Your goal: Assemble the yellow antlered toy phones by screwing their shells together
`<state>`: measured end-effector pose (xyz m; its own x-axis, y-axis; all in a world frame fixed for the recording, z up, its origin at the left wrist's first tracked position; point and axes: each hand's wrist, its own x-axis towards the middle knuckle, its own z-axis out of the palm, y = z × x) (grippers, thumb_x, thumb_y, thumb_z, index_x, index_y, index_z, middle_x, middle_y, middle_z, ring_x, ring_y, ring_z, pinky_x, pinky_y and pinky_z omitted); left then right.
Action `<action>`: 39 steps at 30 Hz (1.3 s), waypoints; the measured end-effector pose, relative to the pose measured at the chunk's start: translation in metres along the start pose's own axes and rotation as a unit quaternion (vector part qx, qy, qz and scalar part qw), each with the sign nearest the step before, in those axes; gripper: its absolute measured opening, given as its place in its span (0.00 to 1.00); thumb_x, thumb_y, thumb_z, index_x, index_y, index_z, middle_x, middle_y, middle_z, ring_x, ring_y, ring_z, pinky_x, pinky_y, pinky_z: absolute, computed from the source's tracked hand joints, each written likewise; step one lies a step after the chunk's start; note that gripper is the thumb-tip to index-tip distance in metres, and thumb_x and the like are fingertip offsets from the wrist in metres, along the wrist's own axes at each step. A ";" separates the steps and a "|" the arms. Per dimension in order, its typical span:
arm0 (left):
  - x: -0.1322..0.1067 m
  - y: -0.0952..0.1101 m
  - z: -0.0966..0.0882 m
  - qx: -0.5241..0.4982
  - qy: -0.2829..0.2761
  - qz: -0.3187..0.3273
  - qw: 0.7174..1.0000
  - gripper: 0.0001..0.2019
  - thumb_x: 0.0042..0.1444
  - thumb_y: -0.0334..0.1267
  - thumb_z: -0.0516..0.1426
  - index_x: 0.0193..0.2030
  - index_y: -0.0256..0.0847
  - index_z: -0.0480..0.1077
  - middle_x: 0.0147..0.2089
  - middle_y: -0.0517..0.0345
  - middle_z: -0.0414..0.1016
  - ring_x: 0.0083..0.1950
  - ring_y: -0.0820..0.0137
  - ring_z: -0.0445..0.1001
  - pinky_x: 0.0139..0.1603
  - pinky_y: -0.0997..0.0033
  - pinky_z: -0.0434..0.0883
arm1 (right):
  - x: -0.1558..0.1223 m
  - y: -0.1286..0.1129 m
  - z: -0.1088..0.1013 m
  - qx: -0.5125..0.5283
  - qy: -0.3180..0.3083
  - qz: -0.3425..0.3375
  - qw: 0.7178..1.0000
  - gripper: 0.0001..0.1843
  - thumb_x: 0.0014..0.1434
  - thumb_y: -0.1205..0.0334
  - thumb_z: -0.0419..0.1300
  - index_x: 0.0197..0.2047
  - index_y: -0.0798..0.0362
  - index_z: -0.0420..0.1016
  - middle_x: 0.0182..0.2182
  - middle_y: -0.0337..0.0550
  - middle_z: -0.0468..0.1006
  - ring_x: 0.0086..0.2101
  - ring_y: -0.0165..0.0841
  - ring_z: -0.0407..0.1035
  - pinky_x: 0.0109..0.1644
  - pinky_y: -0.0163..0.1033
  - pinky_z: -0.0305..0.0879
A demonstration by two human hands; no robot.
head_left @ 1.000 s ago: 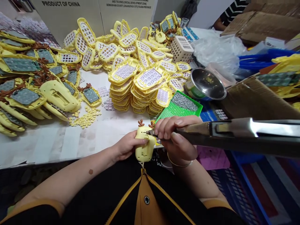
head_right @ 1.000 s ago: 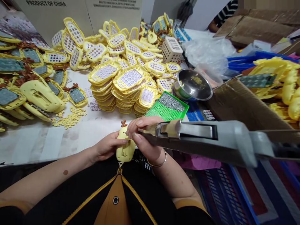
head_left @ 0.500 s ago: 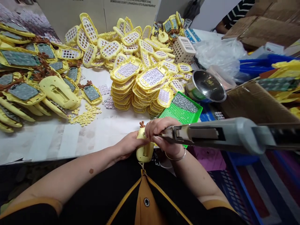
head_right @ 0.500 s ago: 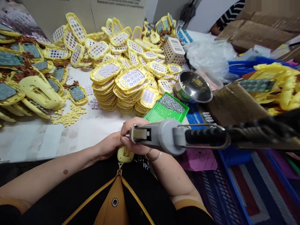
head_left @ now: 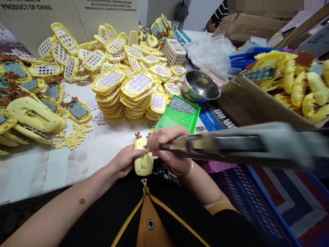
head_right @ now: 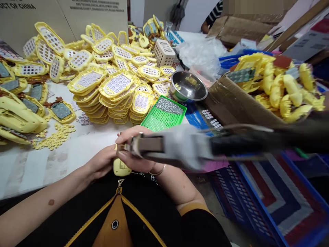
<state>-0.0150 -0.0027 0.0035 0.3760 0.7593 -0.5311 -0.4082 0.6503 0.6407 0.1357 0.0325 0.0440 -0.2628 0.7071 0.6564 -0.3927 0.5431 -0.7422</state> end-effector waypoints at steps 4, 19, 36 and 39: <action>0.000 0.004 0.001 -0.058 0.052 0.009 0.997 0.23 0.55 0.31 0.61 0.59 0.41 0.67 0.51 0.49 0.79 0.46 0.62 0.79 0.48 0.61 0.76 | 0.002 -0.022 -0.033 -0.053 0.052 -0.064 0.995 0.09 0.55 0.63 0.63 0.40 0.43 0.71 0.19 0.30 0.68 0.19 0.29 0.66 0.25 0.38 0.69; 0.007 0.008 0.008 -0.029 0.092 -0.002 0.995 0.26 0.60 0.32 0.57 0.65 0.44 0.60 0.57 0.45 0.76 0.51 0.59 0.79 0.51 0.54 0.79 | -0.019 0.019 -0.100 -0.120 0.207 -0.029 0.971 0.09 0.55 0.60 0.65 0.40 0.44 0.72 0.19 0.31 0.66 0.19 0.28 0.63 0.23 0.37 0.64; 0.007 0.007 0.013 -0.073 0.130 0.018 0.989 0.20 0.61 0.29 0.56 0.59 0.41 0.64 0.53 0.46 0.78 0.48 0.61 0.80 0.49 0.53 0.79 | -0.019 0.010 -0.088 -0.133 0.214 -0.027 0.967 0.08 0.56 0.60 0.65 0.39 0.44 0.71 0.19 0.30 0.65 0.19 0.28 0.63 0.24 0.36 0.65; 0.009 0.003 0.017 -0.097 0.163 0.047 0.981 0.19 0.61 0.29 0.56 0.58 0.41 0.65 0.53 0.48 0.78 0.48 0.61 0.80 0.51 0.49 0.78 | -0.019 -0.011 -0.068 -0.090 0.196 -0.079 0.973 0.09 0.57 0.65 0.63 0.42 0.46 0.74 0.19 0.31 0.65 0.19 0.27 0.63 0.25 0.36 0.67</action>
<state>0.0010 0.0057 0.0103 0.0559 0.7635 -0.6434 -0.5909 0.5447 0.5951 0.2050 0.0443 0.0307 0.1588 0.7080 0.6881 -0.2308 0.7043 -0.6714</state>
